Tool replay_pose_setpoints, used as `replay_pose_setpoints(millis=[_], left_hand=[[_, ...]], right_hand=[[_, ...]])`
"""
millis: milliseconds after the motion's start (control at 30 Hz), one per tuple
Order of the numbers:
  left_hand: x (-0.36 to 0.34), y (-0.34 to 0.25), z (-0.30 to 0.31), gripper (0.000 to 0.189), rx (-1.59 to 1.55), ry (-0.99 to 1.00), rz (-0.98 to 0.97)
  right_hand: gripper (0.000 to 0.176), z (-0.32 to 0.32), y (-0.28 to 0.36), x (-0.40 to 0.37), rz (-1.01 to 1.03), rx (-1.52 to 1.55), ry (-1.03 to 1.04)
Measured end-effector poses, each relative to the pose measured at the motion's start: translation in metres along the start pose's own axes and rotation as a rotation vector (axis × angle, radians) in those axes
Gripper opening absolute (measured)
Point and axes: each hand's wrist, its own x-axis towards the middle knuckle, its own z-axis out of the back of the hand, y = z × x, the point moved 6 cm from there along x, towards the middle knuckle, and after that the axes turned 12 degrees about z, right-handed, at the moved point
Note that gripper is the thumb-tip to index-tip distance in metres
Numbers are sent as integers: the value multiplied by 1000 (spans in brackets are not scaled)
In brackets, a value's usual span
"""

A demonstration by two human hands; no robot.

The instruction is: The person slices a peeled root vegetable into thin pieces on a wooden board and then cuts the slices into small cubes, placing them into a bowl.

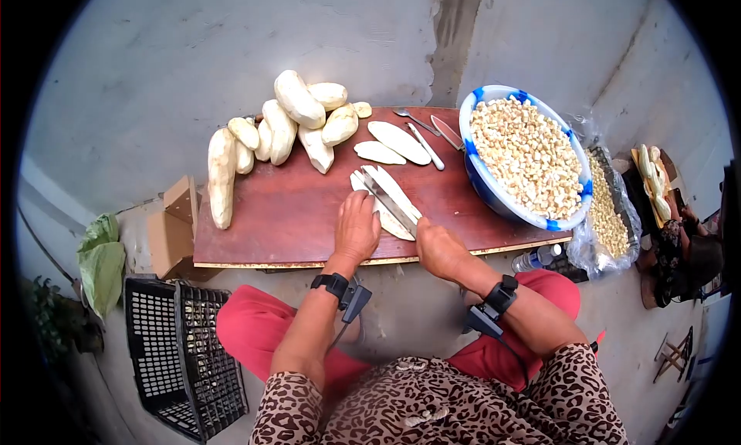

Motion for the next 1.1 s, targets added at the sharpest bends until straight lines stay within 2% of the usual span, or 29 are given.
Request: replay_pose_setpoints(millis=[133, 233, 333, 433, 733, 1100], left_hand=[[-2, 1, 1, 35, -32, -9, -14], [-1, 1, 2, 38, -19, -22, -5], [-1, 0, 3, 39, -18, -49, 6], [-2, 0, 2, 36, -9, -40, 2], [-1, -1, 6, 32, -30, -35, -5], [2, 0, 5, 26, -14, 6, 24]], right_hand=[[13, 7, -4, 4, 56, 85, -134], [12, 22, 12, 3, 33, 48, -134], [17, 24, 24, 7, 3, 11, -18], [13, 14, 20, 12, 46, 17, -57], [15, 10, 20, 18, 47, -22, 45], [14, -7, 33, 76, 93, -48, -53]])
